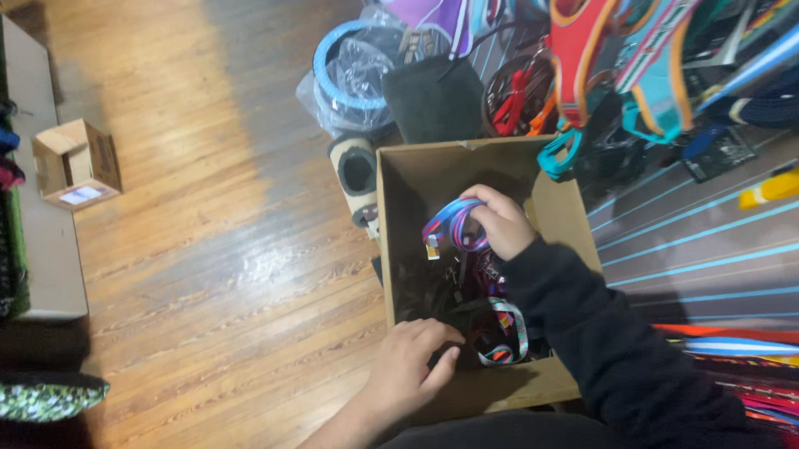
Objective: The person takes various pet leashes and collars out of a box one by one, attaches their clips to a hanging rack, and organizes them by style and color.
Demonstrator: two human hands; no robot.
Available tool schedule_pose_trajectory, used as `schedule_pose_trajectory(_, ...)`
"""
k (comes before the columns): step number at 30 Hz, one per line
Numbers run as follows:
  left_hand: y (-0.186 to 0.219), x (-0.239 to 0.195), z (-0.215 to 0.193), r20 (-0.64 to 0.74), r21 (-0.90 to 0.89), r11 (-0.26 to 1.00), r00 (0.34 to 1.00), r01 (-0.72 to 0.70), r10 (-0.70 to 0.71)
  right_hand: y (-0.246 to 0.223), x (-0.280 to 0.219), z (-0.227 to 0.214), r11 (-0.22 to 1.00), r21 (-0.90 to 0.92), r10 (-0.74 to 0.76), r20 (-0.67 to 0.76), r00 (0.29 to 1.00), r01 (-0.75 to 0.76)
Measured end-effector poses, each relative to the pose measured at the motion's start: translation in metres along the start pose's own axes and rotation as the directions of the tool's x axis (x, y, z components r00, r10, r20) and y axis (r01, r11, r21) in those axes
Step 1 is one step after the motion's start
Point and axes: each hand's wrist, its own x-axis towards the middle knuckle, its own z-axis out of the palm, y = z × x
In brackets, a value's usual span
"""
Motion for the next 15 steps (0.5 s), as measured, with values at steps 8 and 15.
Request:
schedule_pose_trajectory(8,0.011,0.004,0.002,0.069,0.042,0.999,0.997,0.028,-0.031,-0.038,-0.085,-0.009,0.959,0.284,0.031,-0.049,0.998,-0.016)
schedule_pose_trajectory(15,-0.028,-0.011,0.041,0.153,0.171,0.985,0.987,0.013,-0.039,-0.004,-0.157,0.003,0.898,-0.069,-0.429,0.085,0.899,0.435)
